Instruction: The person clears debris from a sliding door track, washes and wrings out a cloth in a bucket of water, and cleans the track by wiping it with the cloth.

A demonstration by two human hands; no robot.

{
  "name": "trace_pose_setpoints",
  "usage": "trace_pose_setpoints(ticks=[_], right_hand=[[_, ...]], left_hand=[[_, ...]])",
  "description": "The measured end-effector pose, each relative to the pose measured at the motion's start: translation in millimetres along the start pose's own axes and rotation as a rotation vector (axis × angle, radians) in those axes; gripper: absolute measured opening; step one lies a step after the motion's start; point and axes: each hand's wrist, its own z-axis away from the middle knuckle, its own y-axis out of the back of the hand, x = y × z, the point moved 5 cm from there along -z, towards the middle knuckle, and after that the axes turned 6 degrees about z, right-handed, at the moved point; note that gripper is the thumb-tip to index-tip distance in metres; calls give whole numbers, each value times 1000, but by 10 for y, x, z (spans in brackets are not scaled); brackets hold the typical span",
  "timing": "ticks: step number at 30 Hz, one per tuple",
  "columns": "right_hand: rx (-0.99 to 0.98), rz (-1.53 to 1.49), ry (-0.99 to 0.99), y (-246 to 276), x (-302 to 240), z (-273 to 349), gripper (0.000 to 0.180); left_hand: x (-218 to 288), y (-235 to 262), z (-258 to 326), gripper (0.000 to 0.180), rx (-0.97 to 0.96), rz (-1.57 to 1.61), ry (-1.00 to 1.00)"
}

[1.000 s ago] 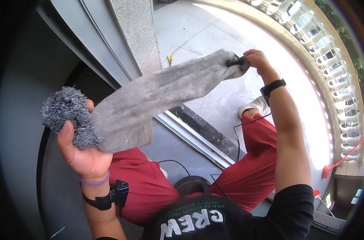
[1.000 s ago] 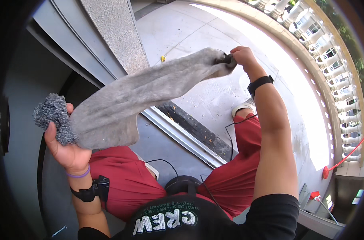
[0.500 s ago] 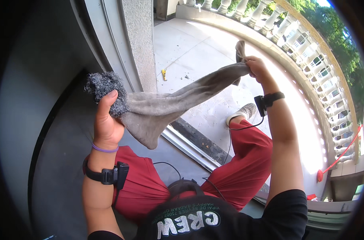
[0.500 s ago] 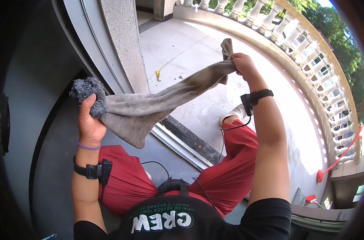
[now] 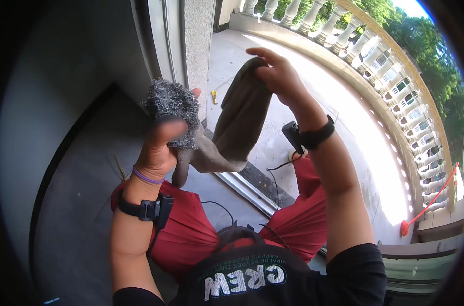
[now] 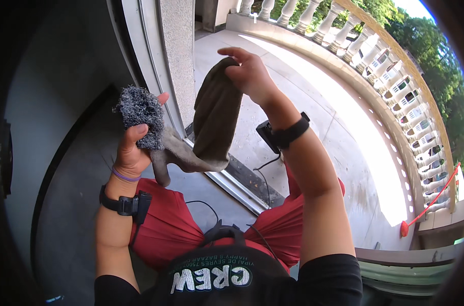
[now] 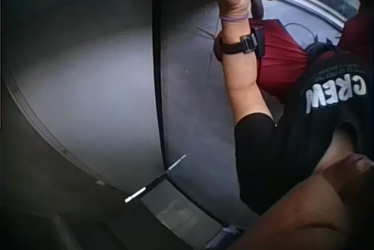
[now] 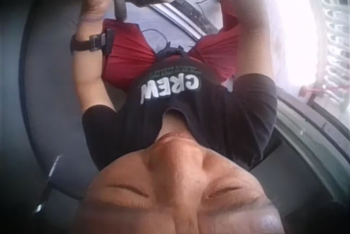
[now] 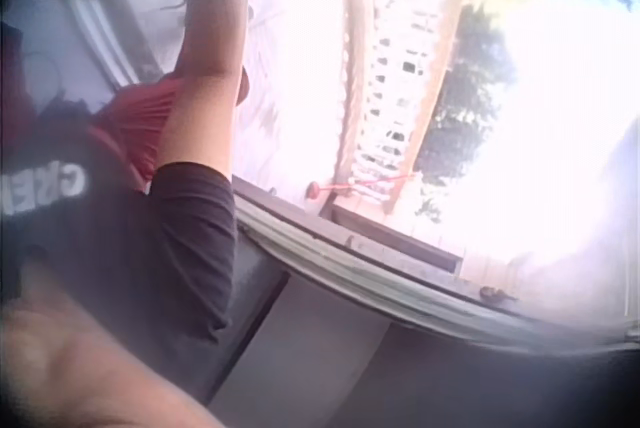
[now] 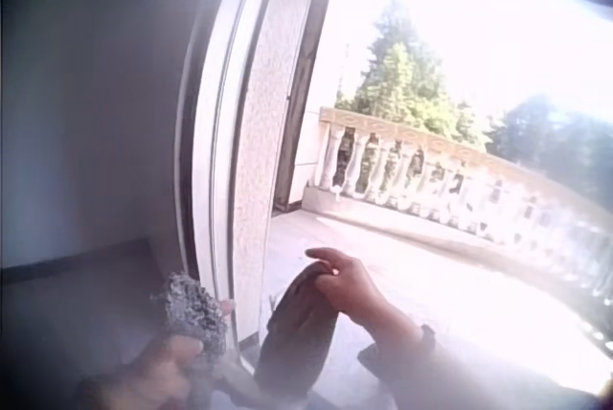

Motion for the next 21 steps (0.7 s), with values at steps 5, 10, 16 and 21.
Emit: trace_pose_setpoints(ticks=[5, 10, 16, 21], right_hand=[[107, -300, 23, 139, 69, -140, 42], [-170, -222, 72, -392, -584, -10, 44], [-200, -368, 149, -823, -1112, -83, 44], [-173, -355, 59, -893, -285, 358, 59]], left_hand=[[25, -18, 40, 57, 10, 25, -34], [-80, 135, -2, 34, 32, 51, 79], [-36, -184, -21, 35, -127, 186, 141], [66, 3, -70, 35, 8, 188, -21]])
